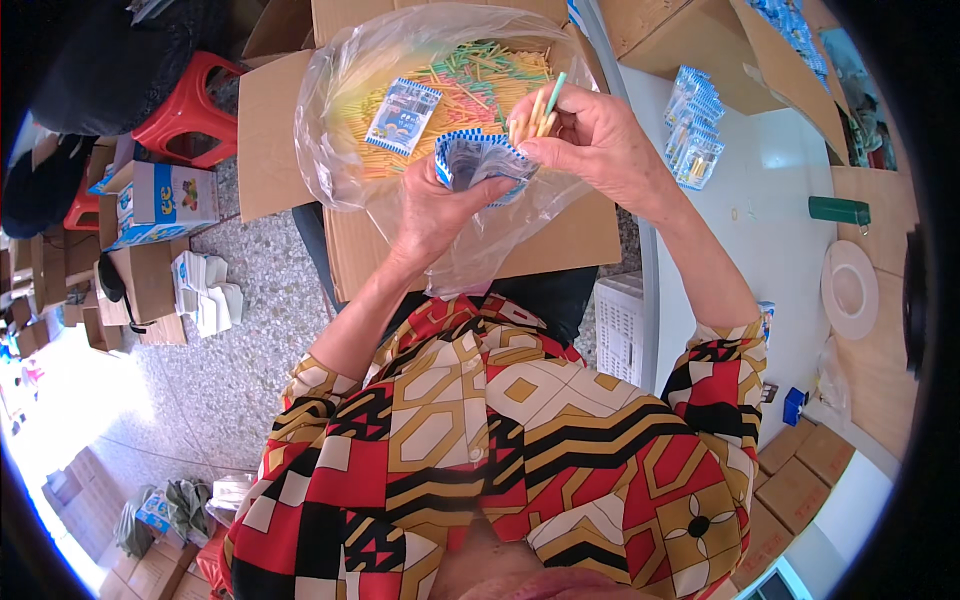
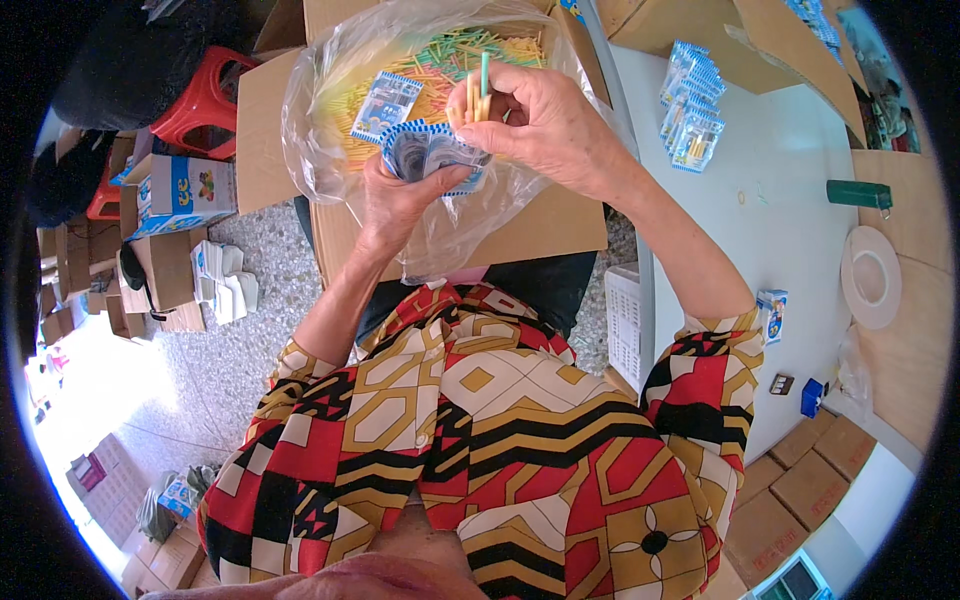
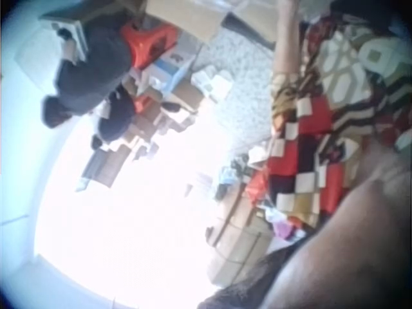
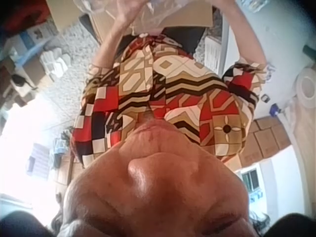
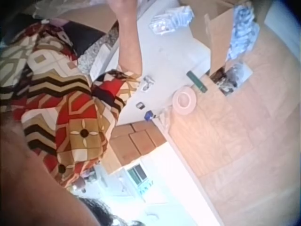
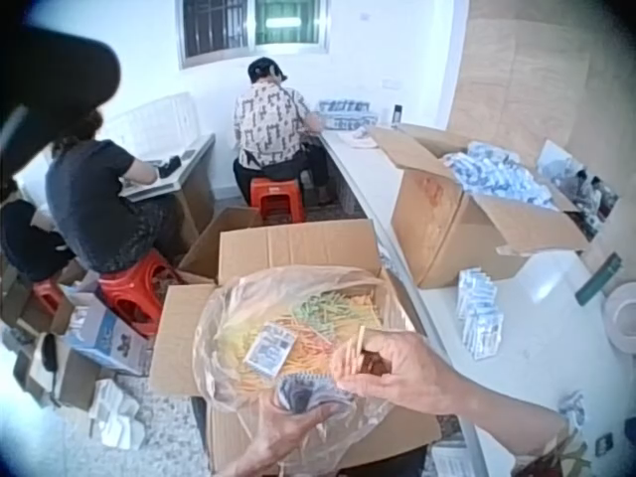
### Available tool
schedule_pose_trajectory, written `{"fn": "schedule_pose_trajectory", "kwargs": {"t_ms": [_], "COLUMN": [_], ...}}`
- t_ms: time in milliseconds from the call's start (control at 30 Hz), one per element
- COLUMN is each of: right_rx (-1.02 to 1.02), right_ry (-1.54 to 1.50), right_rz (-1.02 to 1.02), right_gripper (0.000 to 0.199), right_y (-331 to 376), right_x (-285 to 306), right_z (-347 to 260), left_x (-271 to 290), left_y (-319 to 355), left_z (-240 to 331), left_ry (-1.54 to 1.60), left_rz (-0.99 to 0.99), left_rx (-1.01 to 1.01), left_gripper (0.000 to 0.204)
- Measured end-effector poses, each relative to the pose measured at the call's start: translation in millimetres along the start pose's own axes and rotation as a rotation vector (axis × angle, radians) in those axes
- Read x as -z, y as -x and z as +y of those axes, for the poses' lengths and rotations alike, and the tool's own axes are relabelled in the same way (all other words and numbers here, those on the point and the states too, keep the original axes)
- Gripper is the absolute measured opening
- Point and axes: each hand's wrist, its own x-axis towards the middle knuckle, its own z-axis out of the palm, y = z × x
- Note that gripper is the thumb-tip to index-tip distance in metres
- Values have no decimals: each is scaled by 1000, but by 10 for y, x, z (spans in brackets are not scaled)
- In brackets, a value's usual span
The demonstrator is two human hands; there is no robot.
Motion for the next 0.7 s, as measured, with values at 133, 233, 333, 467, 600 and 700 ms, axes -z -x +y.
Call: {"fn": "schedule_pose_trajectory", "kwargs": {"t_ms": [133, 233, 333, 467, 600, 700], "right_rx": [-73, -2, 117, 173, 189, 318], "right_ry": [215, 308, 236, 175, 163, 62], "right_rz": [-30, -7, 36, 32, 32, 96], "right_gripper": [11, 16, 22, 27, 30, 33], "right_y": [1, 2, 6, -8, -7, -50], "right_x": [8, 35, 7, -18, -31, -47], "right_z": [-122, -71, -8, 56, 46, -30], "left_x": [6, 2, 2, 12, 6, 8], "left_y": [-4, -9, -21, -23, -8, -1], "left_z": [-16, 23, 42, 69, 135, 131], "left_ry": [101, 197, 245, 256, 292, 236], "left_rz": [33, 25, 19, 0, -2, -15], "left_rx": [13, 63, 54, 49, 71, 69], "left_gripper": [24, 28, 31, 32, 31, 30]}}
